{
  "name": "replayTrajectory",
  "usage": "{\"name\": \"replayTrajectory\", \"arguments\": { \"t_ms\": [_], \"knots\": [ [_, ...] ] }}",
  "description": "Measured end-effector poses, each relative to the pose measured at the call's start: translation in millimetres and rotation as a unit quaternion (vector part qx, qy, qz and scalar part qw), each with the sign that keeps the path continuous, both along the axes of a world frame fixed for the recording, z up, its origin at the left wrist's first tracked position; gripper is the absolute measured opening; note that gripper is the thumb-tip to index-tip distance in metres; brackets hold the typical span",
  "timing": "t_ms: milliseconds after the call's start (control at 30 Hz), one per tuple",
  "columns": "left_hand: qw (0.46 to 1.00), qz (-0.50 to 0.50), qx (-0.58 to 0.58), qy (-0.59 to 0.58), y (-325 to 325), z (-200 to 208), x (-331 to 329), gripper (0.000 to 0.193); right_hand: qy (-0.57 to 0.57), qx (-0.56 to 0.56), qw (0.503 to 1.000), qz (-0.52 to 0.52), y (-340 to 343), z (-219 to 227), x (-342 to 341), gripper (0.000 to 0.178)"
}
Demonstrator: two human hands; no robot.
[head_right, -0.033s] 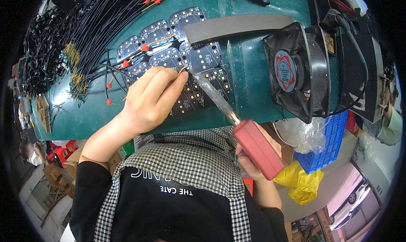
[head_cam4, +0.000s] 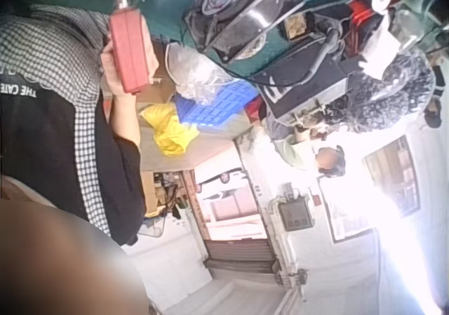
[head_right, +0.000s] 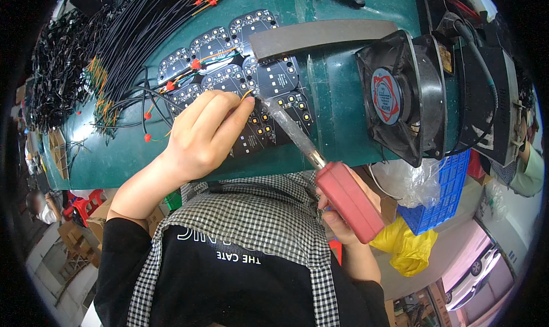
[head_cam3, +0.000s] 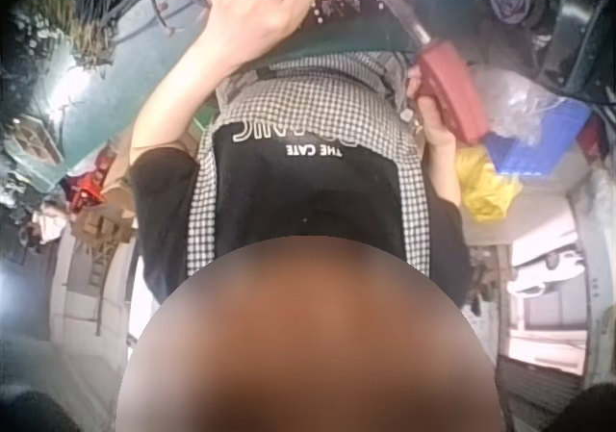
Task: The person places soldered circuit board panels into a storage crate under the workbench, then solders wires onto circuit boards on the table using a handheld soldering tool.
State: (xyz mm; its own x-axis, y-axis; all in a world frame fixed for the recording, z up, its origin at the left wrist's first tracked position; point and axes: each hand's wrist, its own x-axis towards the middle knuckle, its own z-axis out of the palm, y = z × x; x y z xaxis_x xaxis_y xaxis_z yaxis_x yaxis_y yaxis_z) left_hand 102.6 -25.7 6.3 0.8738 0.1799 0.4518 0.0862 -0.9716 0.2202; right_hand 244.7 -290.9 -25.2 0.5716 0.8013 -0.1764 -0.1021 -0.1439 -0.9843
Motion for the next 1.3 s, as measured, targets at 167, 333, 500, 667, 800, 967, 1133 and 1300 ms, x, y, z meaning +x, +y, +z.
{"name": "replayTrajectory", "arguments": {
  "t_ms": [167,333,500,667,800,967,1133,1300],
  "knots": [
    [1.000,0.002,-0.001,-0.008,-1,0,1,0.032,0.033,0.010,0.999,0.031,8,16,3,0.078],
    [0.999,-0.005,0.035,-0.031,3,-2,0,0.030,0.034,0.002,0.999,0.025,12,18,-2,0.081],
    [0.995,-0.017,0.074,-0.057,7,-8,-1,0.031,0.027,-0.039,0.999,0.020,7,16,-2,0.080],
    [0.998,-0.001,0.037,-0.045,2,-7,-1,0.034,0.046,0.009,0.999,-0.014,-1,4,-2,0.085],
    [0.997,-0.002,0.059,-0.053,4,-8,0,0.029,0.003,-0.015,1.000,0.011,0,3,0,0.085],
    [0.997,-0.005,0.060,-0.052,4,-11,0,0.027,0.038,-0.003,0.999,0.022,6,12,-2,0.080],
    [0.997,-0.003,0.053,-0.051,6,-10,1,0.025,0.038,0.017,0.999,0.013,6,12,-3,0.082],
    [0.998,0.018,-0.050,0.040,6,12,-1,0.021,0.034,0.029,0.999,-0.028,8,11,-7,0.082]
  ]
}}
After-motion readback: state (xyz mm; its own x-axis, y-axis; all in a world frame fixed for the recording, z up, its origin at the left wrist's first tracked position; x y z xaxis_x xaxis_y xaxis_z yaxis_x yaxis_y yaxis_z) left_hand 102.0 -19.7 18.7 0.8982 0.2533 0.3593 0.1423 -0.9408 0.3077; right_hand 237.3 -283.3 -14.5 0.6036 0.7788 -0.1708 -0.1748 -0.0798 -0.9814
